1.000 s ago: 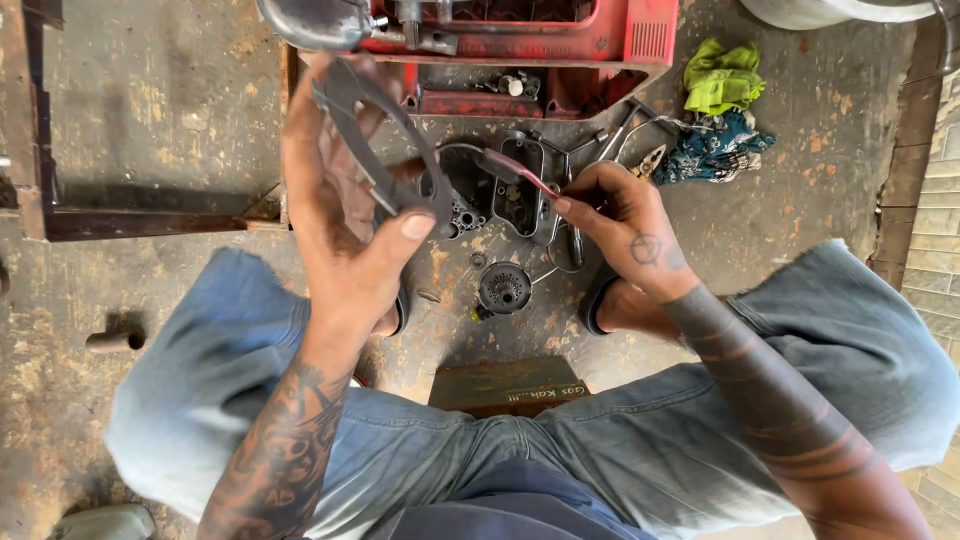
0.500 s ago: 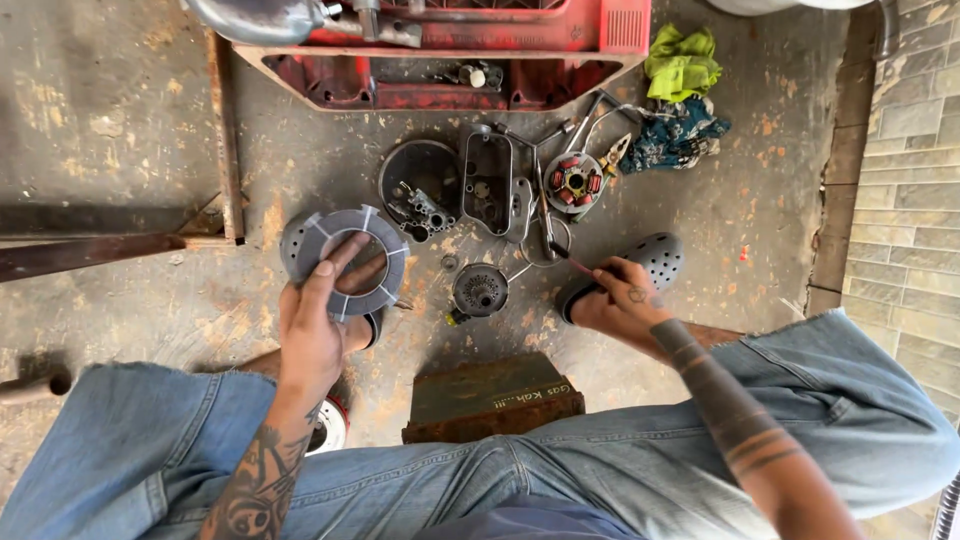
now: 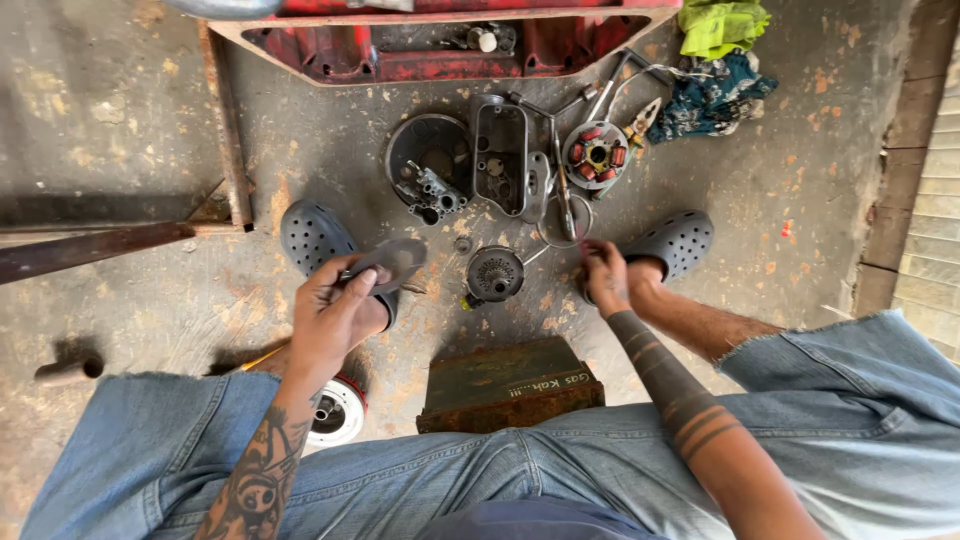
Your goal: Cleaning a clutch plate with a brush and assembling motorcycle engine components
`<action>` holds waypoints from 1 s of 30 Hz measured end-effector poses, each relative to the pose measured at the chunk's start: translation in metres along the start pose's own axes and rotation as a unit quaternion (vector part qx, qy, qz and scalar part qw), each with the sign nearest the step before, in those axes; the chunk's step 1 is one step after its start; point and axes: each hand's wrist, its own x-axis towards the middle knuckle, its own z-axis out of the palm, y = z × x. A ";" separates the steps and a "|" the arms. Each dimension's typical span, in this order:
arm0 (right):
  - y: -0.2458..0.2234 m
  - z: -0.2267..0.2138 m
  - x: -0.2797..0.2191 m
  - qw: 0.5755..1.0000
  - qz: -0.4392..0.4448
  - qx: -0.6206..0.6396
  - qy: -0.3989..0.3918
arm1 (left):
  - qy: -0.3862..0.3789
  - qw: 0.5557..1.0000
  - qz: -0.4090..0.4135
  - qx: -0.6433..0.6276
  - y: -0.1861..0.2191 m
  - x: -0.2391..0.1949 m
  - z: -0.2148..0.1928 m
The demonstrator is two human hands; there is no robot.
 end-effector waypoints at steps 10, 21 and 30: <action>-0.243 0.024 -0.123 0.945 -0.019 0.271 -0.181 | 0.043 0.967 -0.141 -0.209 0.010 0.008 0.025; -0.406 -0.003 -0.176 0.882 -0.276 0.367 -0.107 | -0.048 0.984 0.160 -0.066 0.164 -0.008 0.154; -0.512 -0.046 -0.213 0.886 -0.426 0.173 -0.062 | -0.184 0.945 0.122 -0.241 0.239 -0.008 0.205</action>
